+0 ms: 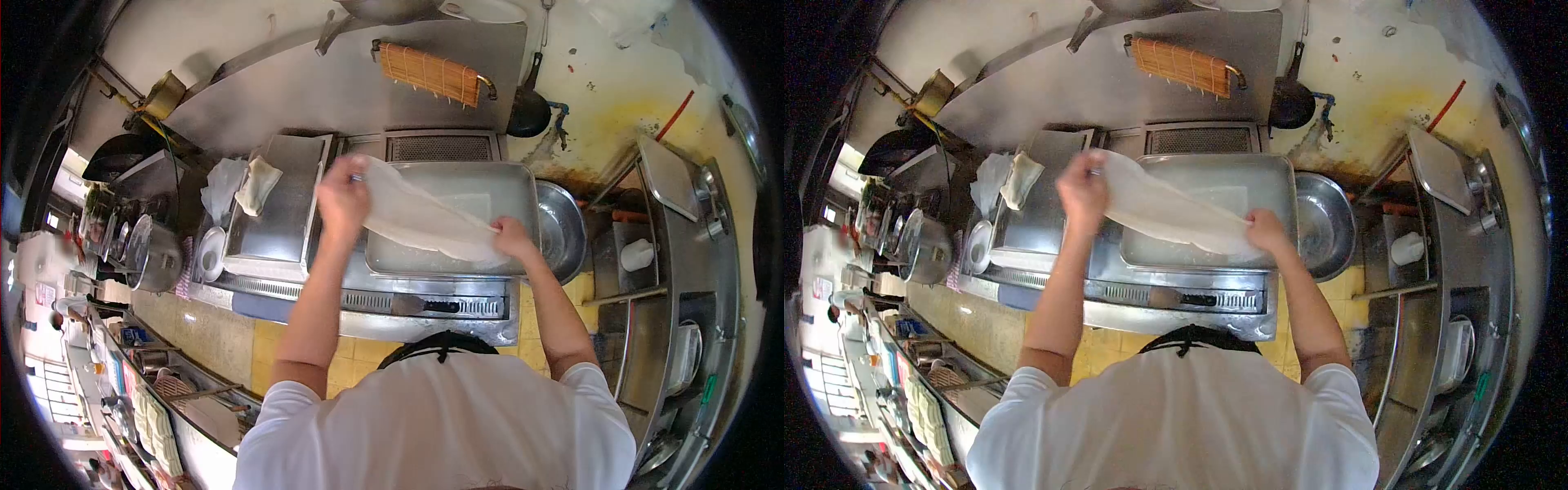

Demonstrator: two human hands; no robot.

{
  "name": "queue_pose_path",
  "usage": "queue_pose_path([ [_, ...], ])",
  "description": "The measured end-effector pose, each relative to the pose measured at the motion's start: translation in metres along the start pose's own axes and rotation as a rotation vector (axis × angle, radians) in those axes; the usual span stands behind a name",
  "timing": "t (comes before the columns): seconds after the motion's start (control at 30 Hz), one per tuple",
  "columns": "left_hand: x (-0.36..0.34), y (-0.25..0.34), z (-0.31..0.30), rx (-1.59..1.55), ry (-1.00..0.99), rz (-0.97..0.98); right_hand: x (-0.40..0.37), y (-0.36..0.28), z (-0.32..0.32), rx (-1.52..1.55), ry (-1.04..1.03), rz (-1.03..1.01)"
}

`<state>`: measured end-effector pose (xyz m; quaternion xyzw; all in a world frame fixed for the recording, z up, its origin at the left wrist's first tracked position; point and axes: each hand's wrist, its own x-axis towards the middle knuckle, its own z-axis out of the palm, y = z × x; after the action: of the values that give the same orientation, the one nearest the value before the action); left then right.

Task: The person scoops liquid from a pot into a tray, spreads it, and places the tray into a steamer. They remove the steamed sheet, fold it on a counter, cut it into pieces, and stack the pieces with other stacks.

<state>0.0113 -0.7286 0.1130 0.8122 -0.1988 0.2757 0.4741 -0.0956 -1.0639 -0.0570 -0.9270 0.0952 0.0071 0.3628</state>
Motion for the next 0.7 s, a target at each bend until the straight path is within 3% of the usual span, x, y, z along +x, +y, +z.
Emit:
queue_pose_path([
  [0.07,-0.029,0.019,0.034,0.037,-0.169,0.059,0.006,-0.041,0.005,0.211,0.232,-0.290],
  [0.13,-0.044,0.037,0.059,0.019,-0.265,0.135,0.006,-0.130,-0.006,0.611,0.164,-0.382],
  [0.2,-0.040,0.055,0.064,-0.013,-0.320,0.200,-0.003,-0.159,-0.007,0.552,-0.067,-0.119],
  [0.23,-0.026,0.057,0.048,-0.006,-0.278,0.201,-0.007,-0.165,-0.005,0.525,-0.179,0.012],
  [0.27,-0.006,0.055,0.025,0.000,-0.229,0.201,0.005,-0.118,0.026,0.438,-0.073,-0.121],
  [0.3,0.008,0.053,0.005,-0.052,-0.127,0.100,0.012,-0.067,0.045,0.381,0.003,-0.075],
  [0.37,0.022,0.042,-0.015,-0.058,0.076,0.074,0.008,0.006,0.033,0.208,0.071,-0.009],
  [0.4,0.019,0.037,-0.018,-0.015,0.063,0.021,0.003,0.023,0.027,0.094,0.065,0.015],
  [0.43,0.013,0.031,-0.018,0.025,0.047,-0.031,0.001,0.016,0.026,0.108,0.059,-0.014],
  [0.5,-0.009,0.016,0.008,0.030,-0.091,0.068,0.011,-0.006,0.013,0.126,0.057,-0.084],
  [0.57,-0.033,0.031,0.041,0.004,-0.157,0.241,0.003,-0.108,0.000,0.472,0.228,-0.363],
  [0.63,-0.034,0.046,0.046,0.007,-0.230,0.231,-0.002,-0.168,-0.004,0.590,0.178,-0.365],
  [0.7,-0.018,0.061,0.026,0.029,-0.243,0.136,-0.004,-0.153,0.006,0.372,-0.062,-0.144],
])
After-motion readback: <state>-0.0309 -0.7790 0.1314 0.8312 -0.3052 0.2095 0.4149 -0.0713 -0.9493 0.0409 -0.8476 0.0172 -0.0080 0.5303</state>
